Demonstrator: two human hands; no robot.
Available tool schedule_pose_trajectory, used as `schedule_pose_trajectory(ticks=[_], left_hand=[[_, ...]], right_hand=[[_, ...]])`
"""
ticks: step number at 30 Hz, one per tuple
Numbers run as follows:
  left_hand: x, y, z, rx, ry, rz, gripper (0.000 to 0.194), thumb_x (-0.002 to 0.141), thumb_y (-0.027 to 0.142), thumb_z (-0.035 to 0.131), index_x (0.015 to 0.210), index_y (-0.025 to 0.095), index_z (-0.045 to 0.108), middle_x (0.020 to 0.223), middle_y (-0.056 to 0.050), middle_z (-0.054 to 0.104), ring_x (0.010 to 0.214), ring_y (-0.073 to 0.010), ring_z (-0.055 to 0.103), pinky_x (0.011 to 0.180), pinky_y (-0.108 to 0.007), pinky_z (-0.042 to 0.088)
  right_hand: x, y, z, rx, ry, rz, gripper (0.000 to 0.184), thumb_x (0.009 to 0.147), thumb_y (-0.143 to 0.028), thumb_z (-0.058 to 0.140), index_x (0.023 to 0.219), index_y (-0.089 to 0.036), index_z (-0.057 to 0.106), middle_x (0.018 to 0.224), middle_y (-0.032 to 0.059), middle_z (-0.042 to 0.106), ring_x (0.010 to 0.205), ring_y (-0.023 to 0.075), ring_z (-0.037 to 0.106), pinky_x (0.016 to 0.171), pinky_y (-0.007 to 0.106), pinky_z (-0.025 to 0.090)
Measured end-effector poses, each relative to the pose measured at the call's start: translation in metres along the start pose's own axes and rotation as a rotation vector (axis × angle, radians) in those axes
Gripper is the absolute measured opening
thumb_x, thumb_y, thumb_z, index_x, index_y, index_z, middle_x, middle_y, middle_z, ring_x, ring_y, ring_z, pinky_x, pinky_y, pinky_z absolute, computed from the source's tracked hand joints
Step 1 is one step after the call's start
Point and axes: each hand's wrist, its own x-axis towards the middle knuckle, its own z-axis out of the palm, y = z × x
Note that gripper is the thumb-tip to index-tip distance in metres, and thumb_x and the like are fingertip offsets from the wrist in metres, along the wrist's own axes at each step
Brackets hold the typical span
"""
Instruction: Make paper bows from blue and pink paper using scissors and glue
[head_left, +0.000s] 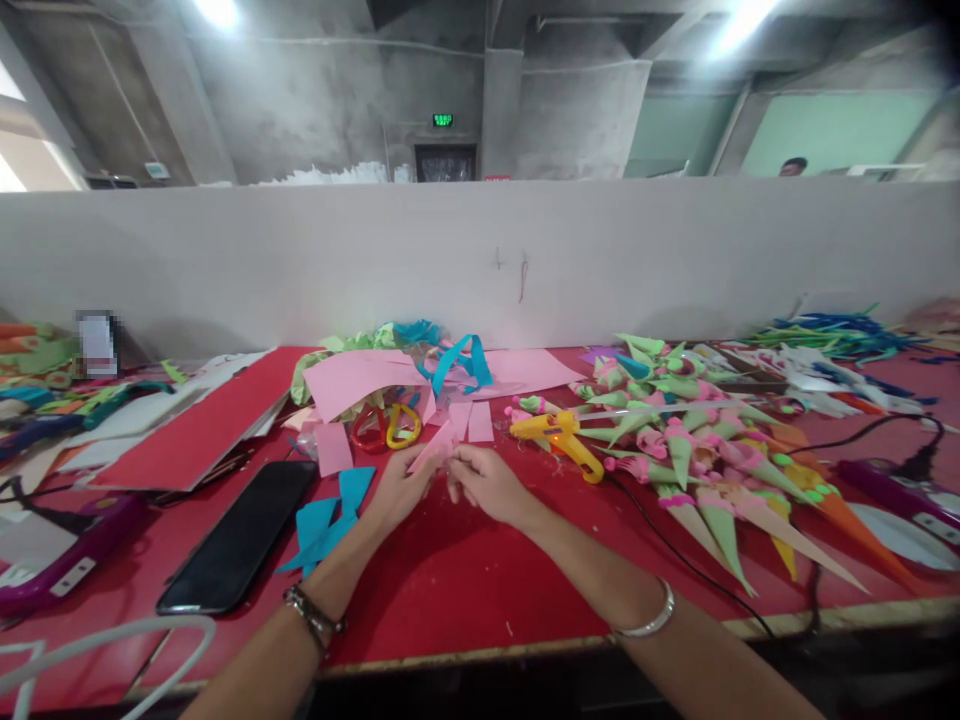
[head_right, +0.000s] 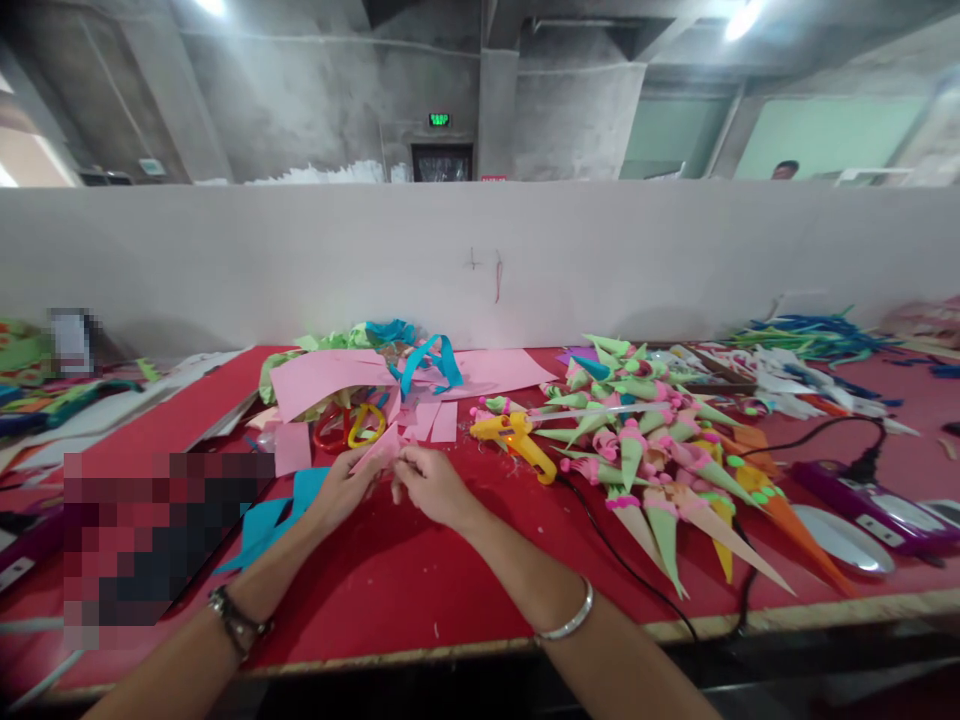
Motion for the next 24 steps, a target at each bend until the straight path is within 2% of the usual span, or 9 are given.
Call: schedule_pose_trajectory(ticks=[5, 11, 16, 21, 24], left_hand=[[0.0010, -0.0028, -0.0006, 0.020, -0.071, 0.013, 0.044, 0.077, 0.050, 0.038, 0.047, 0.018, 0.038, 0.043, 0.005, 0.032, 0.042, -0.0081, 0.028, 0.042, -0.022, 0.021], [0.0049, -0.0020, -0.0050, -0.080, 0.021, -0.064, 0.048, 0.080, 0.053, 0.030, 0.046, 0.020, 0.034, 0.037, 0.005, 0.029, 0.036, -0.0084, 0.026, 0.041, -0.023, 0.021], [0.0072, -0.0050, -0.0075, -0.148, 0.006, -0.076, 0.048, 0.079, 0.053, 0.034, 0.044, 0.021, 0.032, 0.035, 0.005, 0.029, 0.035, -0.0086, 0.025, 0.040, -0.024, 0.023], [0.0076, -0.0060, -0.0064, -0.200, 0.106, -0.049, 0.044, 0.079, 0.048, 0.035, 0.047, 0.019, 0.038, 0.037, 0.005, 0.031, 0.037, -0.0085, 0.029, 0.042, -0.022, 0.026], [0.0062, -0.0035, -0.0054, -0.083, 0.060, 0.001, 0.040, 0.077, 0.045, 0.039, 0.050, 0.017, 0.047, 0.042, 0.003, 0.041, 0.042, -0.0091, 0.036, 0.043, -0.022, 0.028]], right_hand=[[-0.0008, -0.0006, -0.0002, -0.032, -0.049, -0.007, 0.019, 0.081, -0.022, 0.041, 0.065, -0.016, 0.049, 0.042, -0.0080, 0.045, 0.034, 0.0033, 0.036, 0.040, 0.015, 0.028], [-0.0033, -0.0014, 0.0013, -0.048, -0.081, 0.002, 0.021, 0.080, -0.022, 0.043, 0.062, -0.015, 0.052, 0.040, -0.0077, 0.043, 0.034, 0.0033, 0.037, 0.039, 0.015, 0.029], [-0.0027, 0.0006, 0.0001, -0.024, -0.129, 0.058, 0.019, 0.079, -0.023, 0.044, 0.065, -0.015, 0.054, 0.042, -0.0071, 0.045, 0.034, 0.0036, 0.037, 0.037, 0.015, 0.028], [-0.0003, 0.0022, -0.0013, -0.057, -0.072, 0.045, 0.019, 0.079, -0.022, 0.044, 0.063, -0.015, 0.052, 0.041, -0.0077, 0.044, 0.035, 0.0035, 0.037, 0.038, 0.015, 0.028], [0.0015, 0.0046, -0.0026, -0.055, 0.026, -0.003, 0.019, 0.077, -0.020, 0.044, 0.060, -0.016, 0.049, 0.043, -0.0077, 0.043, 0.037, 0.0038, 0.038, 0.041, 0.016, 0.029]])
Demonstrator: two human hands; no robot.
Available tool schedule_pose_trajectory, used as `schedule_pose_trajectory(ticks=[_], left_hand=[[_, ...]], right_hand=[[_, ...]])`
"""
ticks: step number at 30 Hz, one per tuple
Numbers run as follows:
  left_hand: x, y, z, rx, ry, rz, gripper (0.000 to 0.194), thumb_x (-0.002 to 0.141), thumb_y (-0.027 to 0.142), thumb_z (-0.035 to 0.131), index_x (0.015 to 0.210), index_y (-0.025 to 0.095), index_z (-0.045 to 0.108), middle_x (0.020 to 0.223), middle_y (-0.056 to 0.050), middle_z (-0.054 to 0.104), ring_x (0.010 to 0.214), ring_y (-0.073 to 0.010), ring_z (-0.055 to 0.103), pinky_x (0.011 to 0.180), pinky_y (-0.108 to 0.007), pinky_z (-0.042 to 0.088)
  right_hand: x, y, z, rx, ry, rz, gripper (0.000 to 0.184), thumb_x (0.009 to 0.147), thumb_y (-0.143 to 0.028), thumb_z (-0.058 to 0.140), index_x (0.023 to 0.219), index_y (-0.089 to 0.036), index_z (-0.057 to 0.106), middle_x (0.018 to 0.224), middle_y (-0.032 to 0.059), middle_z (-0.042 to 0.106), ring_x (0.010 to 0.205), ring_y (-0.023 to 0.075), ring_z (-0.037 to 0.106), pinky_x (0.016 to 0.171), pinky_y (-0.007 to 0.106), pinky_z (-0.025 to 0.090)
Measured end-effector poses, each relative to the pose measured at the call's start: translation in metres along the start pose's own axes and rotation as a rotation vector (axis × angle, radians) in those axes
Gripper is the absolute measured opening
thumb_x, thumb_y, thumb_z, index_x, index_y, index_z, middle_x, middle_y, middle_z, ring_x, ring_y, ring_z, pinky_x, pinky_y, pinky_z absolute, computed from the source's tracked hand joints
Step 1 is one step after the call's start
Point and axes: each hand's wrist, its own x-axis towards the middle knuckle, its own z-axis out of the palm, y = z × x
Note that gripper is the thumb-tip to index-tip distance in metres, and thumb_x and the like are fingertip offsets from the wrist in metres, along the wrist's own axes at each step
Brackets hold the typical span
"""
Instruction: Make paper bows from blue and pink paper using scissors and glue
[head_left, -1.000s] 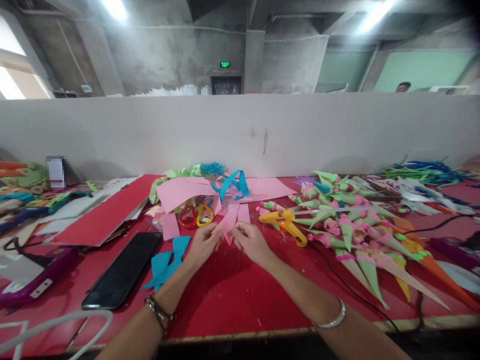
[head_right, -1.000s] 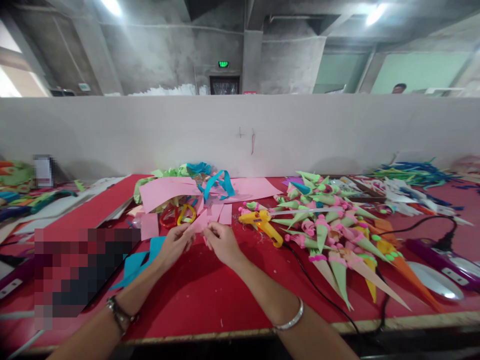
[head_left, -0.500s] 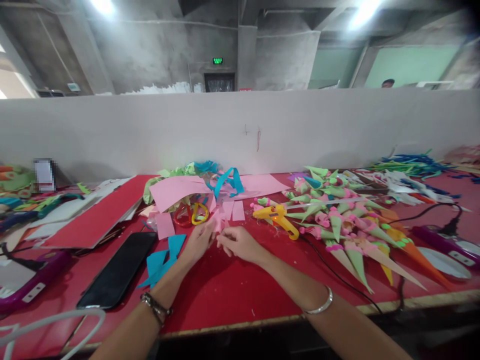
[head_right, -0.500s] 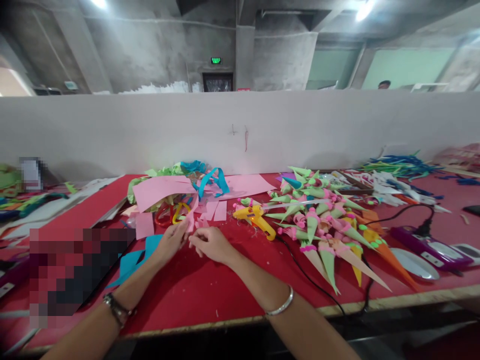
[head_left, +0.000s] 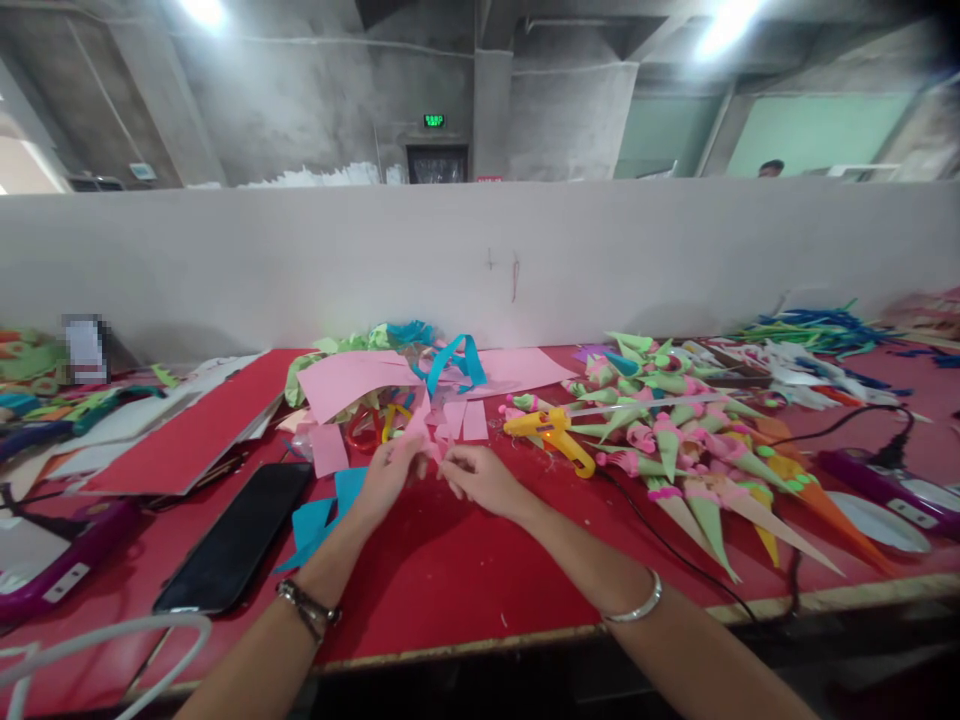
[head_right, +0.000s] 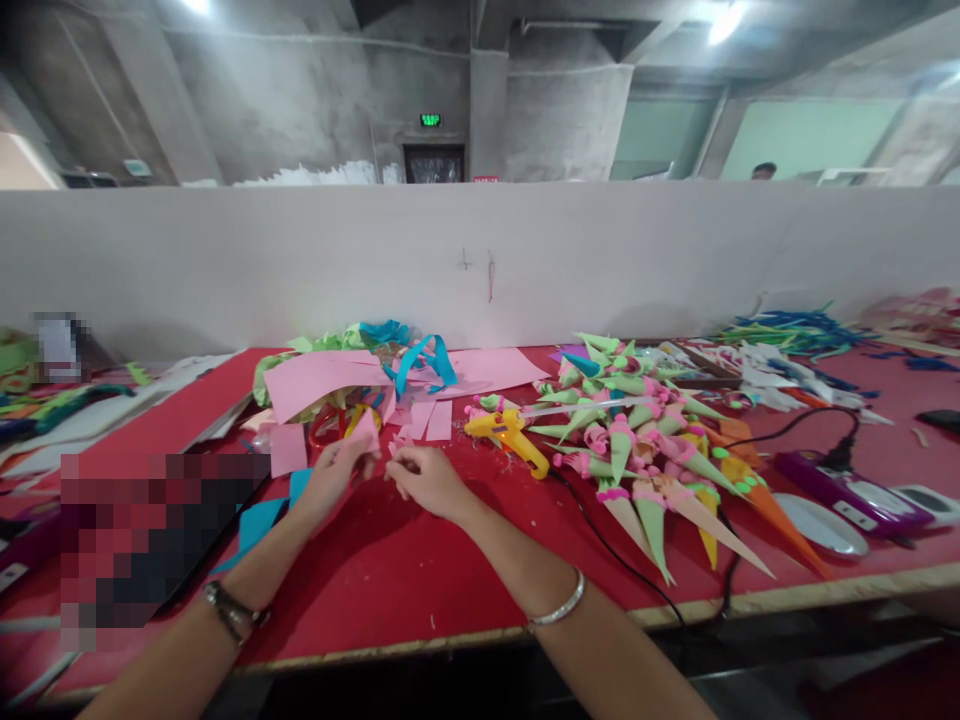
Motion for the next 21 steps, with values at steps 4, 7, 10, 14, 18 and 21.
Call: schedule_pose_trajectory(ticks=[4, 7, 10, 14, 18, 21], left_hand=[[-0.0020, -0.0001, 0.0016, 0.163, -0.062, 0.089, 0.029, 0.074, 0.037, 0.046, 0.053, 0.017, 0.049, 0.049, 0.004, 0.044, 0.049, -0.0105, 0.039, 0.048, -0.022, 0.029], [-0.0013, -0.0033, 0.0010, 0.256, -0.017, 0.155, 0.026, 0.076, 0.034, 0.044, 0.057, 0.017, 0.049, 0.054, 0.003, 0.043, 0.053, -0.0109, 0.038, 0.050, -0.022, 0.029], [-0.0008, -0.0062, -0.0007, 0.292, -0.032, 0.176, 0.031, 0.077, 0.036, 0.042, 0.054, 0.016, 0.049, 0.051, 0.003, 0.041, 0.051, -0.0105, 0.037, 0.049, -0.022, 0.028], [-0.0041, -0.0064, -0.0015, 0.298, -0.093, 0.166, 0.039, 0.079, 0.036, 0.040, 0.048, 0.015, 0.049, 0.045, 0.003, 0.042, 0.045, -0.0093, 0.037, 0.045, -0.021, 0.027], [-0.0058, -0.0042, -0.0011, 0.315, -0.142, 0.164, 0.037, 0.076, 0.036, 0.044, 0.047, 0.014, 0.051, 0.045, 0.002, 0.046, 0.044, -0.0095, 0.040, 0.043, -0.021, 0.030], [0.0002, -0.0036, -0.0056, 0.365, -0.042, 0.154, 0.043, 0.081, 0.037, 0.032, 0.049, 0.015, 0.051, 0.047, 0.000, 0.049, 0.047, -0.0108, 0.044, 0.046, -0.022, 0.036]], right_hand=[[0.0026, 0.0038, -0.0024, 0.013, 0.071, -0.015, 0.013, 0.075, -0.016, 0.041, 0.063, -0.017, 0.048, 0.045, -0.0077, 0.043, 0.040, 0.0047, 0.039, 0.042, 0.016, 0.029], [0.0033, 0.0049, -0.0029, 0.045, 0.084, -0.008, 0.013, 0.071, -0.011, 0.037, 0.073, -0.018, 0.048, 0.047, -0.0084, 0.043, 0.039, 0.0050, 0.037, 0.040, 0.016, 0.028], [0.0031, 0.0045, -0.0013, 0.155, 0.016, -0.022, 0.020, 0.063, -0.007, 0.036, 0.077, -0.020, 0.044, 0.055, -0.0085, 0.045, 0.038, 0.0044, 0.036, 0.038, 0.016, 0.027], [0.0029, 0.0036, 0.0004, 0.248, -0.008, -0.059, 0.017, 0.066, -0.013, 0.039, 0.081, -0.021, 0.040, 0.061, -0.0078, 0.045, 0.038, 0.0043, 0.035, 0.037, 0.017, 0.028], [0.0032, 0.0040, -0.0005, 0.087, -0.019, -0.050, 0.010, 0.076, -0.028, 0.040, 0.077, -0.019, 0.043, 0.058, -0.0060, 0.044, 0.041, 0.0051, 0.036, 0.039, 0.017, 0.029], [0.0031, 0.0036, -0.0008, -0.040, -0.049, -0.024, 0.017, 0.080, -0.031, 0.035, 0.072, -0.019, 0.042, 0.053, -0.0055, 0.043, 0.041, 0.0062, 0.037, 0.040, 0.018, 0.029]])
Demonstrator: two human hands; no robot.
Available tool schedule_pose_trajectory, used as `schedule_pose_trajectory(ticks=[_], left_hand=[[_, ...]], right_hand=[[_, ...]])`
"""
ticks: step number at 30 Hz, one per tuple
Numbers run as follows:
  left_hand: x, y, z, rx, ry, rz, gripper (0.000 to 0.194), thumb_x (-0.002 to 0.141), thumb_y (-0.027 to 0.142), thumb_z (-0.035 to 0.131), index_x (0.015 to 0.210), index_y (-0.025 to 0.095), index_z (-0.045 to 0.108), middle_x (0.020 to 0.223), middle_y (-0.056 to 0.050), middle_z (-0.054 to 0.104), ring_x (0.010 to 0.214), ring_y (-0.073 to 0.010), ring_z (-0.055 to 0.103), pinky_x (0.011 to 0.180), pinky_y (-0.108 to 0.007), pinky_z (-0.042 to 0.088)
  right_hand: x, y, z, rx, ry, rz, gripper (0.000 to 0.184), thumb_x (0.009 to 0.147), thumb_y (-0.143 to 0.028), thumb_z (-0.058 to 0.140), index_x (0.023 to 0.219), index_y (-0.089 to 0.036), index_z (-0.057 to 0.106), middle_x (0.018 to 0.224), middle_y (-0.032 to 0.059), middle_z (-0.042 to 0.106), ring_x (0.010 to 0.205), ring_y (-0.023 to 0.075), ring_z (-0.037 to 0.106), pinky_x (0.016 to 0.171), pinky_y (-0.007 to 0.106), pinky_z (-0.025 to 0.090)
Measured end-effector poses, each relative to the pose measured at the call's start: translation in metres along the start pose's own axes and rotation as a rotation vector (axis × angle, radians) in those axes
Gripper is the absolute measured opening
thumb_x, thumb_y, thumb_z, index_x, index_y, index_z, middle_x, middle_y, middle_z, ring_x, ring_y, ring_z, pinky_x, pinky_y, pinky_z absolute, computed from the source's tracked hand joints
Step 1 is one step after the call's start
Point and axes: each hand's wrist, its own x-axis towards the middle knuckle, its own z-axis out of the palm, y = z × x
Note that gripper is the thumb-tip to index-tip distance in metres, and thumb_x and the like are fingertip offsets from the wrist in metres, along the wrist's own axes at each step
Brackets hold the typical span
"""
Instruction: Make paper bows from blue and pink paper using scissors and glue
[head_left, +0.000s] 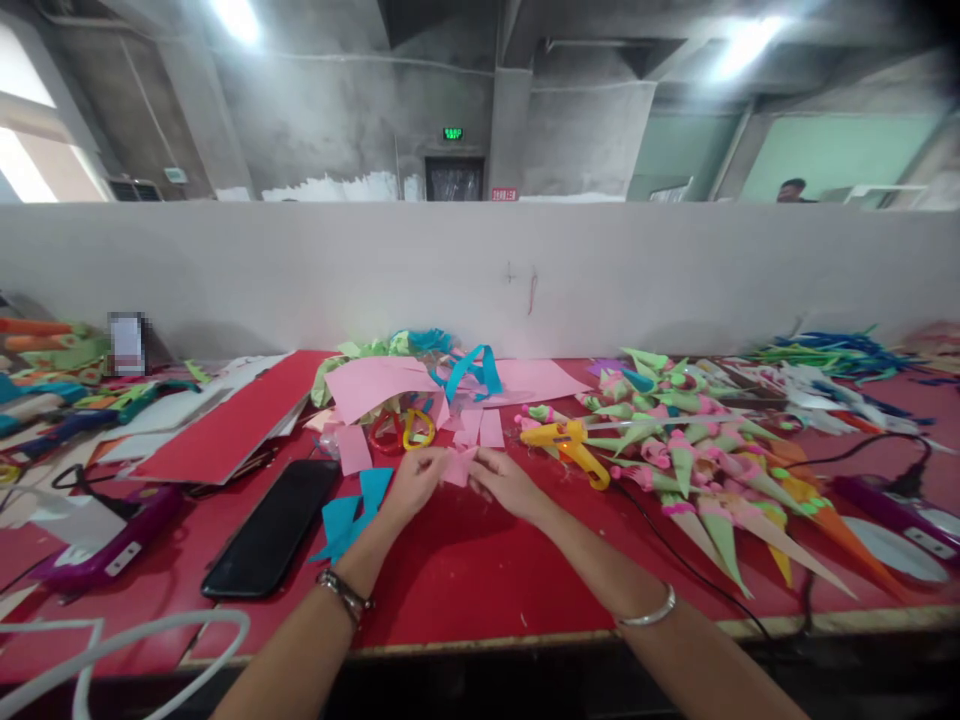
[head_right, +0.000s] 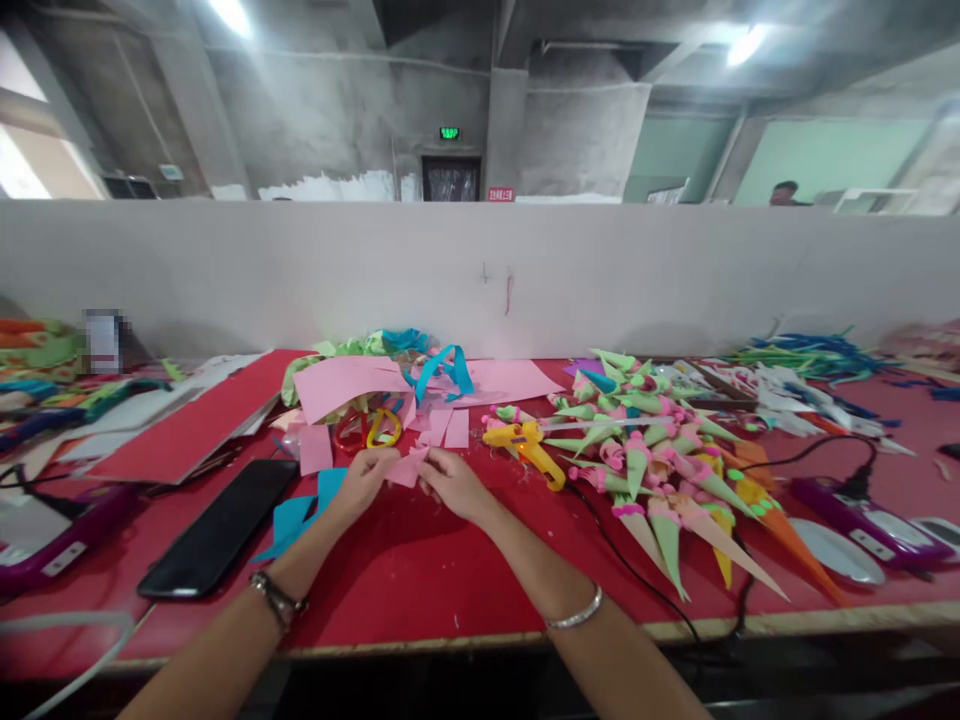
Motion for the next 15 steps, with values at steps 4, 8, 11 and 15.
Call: schedule_pose_trajectory(ticks=[4, 8, 11, 15], left_hand=[[0.011, -0.010, -0.020, 0.188, 0.216, -0.110, 0.051, 0.086, 0.031, 0.012, 0.073, 0.013, 0.057, 0.056, -0.002, 0.055, 0.054, -0.0122, 0.051, 0.054, -0.022, 0.042], [0.015, -0.024, -0.054, 0.491, 0.251, -0.254, 0.029, 0.081, 0.028, 0.034, 0.090, 0.015, 0.058, 0.081, -0.007, 0.063, 0.077, -0.0184, 0.058, 0.069, -0.028, 0.043], [0.016, -0.035, -0.073, 0.721, 0.154, -0.381, 0.023, 0.076, 0.017, 0.040, 0.078, 0.011, 0.061, 0.080, -0.015, 0.063, 0.084, -0.0285, 0.058, 0.069, -0.039, 0.043], [0.022, -0.048, -0.077, 0.897, -0.024, -0.403, 0.026, 0.072, 0.009, 0.040, 0.087, 0.010, 0.061, 0.093, -0.016, 0.061, 0.088, -0.0289, 0.057, 0.071, -0.040, 0.043]], right_hand=[[0.000, -0.001, -0.001, -0.138, 0.039, -0.045, 0.020, 0.078, -0.025, 0.038, 0.059, -0.019, 0.038, 0.051, -0.0050, 0.040, 0.045, 0.0072, 0.037, 0.045, 0.020, 0.026], [0.001, 0.002, -0.003, -0.289, 0.075, -0.104, 0.022, 0.071, -0.018, 0.044, 0.052, -0.018, 0.033, 0.049, -0.0058, 0.034, 0.049, 0.0072, 0.032, 0.048, 0.021, 0.020], [0.000, 0.004, -0.003, -0.347, 0.067, -0.122, 0.020, 0.070, -0.016, 0.043, 0.053, -0.018, 0.034, 0.049, -0.0064, 0.032, 0.048, 0.0067, 0.030, 0.047, 0.021, 0.019], [-0.002, 0.004, -0.003, -0.393, 0.047, -0.143, 0.019, 0.070, -0.016, 0.044, 0.054, -0.018, 0.035, 0.049, -0.0062, 0.034, 0.047, 0.0063, 0.031, 0.046, 0.021, 0.018]])
